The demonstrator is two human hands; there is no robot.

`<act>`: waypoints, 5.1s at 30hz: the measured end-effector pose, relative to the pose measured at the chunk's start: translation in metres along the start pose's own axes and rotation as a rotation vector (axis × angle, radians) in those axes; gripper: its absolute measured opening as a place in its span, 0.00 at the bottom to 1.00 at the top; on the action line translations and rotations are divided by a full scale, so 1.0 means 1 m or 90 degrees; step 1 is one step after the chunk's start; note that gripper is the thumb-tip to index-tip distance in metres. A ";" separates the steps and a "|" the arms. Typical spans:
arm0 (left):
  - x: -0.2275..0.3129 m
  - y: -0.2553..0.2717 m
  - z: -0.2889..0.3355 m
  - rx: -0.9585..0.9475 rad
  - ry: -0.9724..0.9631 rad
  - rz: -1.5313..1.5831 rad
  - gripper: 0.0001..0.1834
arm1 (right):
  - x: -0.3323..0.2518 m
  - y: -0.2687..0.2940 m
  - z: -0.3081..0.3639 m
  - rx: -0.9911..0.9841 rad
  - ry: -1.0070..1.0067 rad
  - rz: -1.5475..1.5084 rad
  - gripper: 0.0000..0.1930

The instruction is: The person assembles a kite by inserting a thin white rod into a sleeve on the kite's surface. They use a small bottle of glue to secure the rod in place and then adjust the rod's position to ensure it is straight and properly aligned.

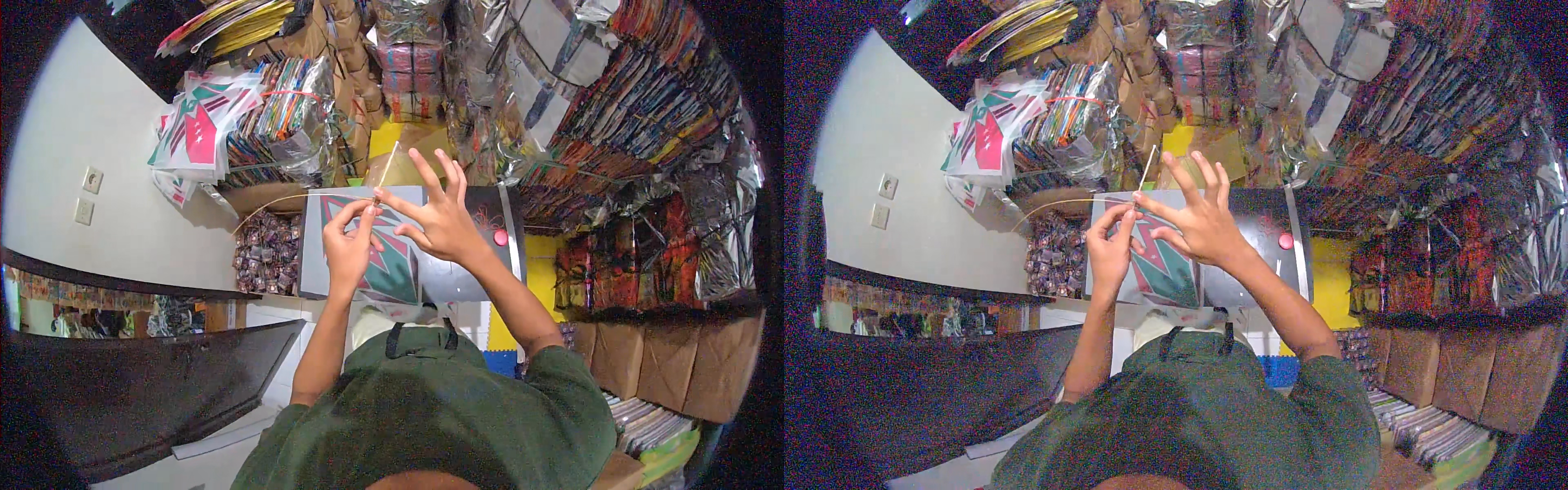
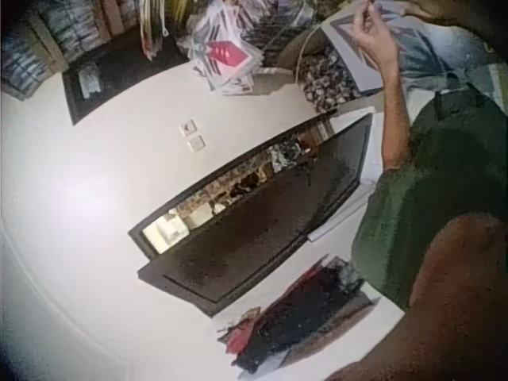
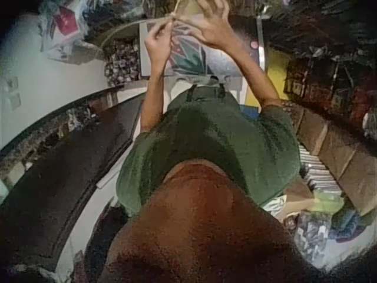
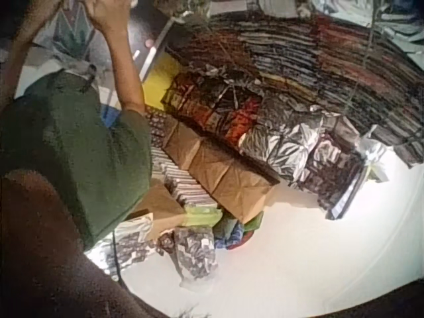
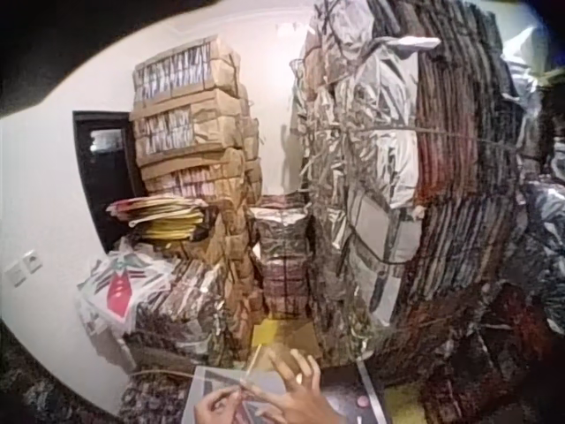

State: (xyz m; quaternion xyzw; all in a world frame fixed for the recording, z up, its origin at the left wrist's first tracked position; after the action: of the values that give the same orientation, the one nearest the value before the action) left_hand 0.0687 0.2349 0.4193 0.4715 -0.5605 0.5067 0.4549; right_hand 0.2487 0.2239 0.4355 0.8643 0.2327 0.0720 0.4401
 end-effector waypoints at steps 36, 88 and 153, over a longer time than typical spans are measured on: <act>0.032 0.180 -0.020 -0.090 -0.012 0.055 0.11 | -0.156 -0.032 -0.082 0.080 -0.017 0.148 0.26; 0.016 0.111 -0.060 -0.186 0.003 0.050 0.13 | -0.085 0.017 -0.057 0.072 0.056 0.112 0.23; 0.038 0.181 -0.001 -0.117 -0.001 0.041 0.14 | -0.176 -0.009 -0.083 0.096 -0.051 0.045 0.23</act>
State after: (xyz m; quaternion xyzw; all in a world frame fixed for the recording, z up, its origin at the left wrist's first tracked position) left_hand -0.1157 0.2412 0.4322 0.4096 -0.6198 0.4674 0.4792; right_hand 0.0634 0.2068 0.4929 0.9050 0.1889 0.0354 0.3796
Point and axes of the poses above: each hand's wrist, its own z-axis away from the middle knuckle, its own y-axis out of the back of the hand, x = y × z, the point moved 4 cm from there along -z, towards the middle knuckle, and after that the axes turned 8 degrees about z, right-handed, at the moved point
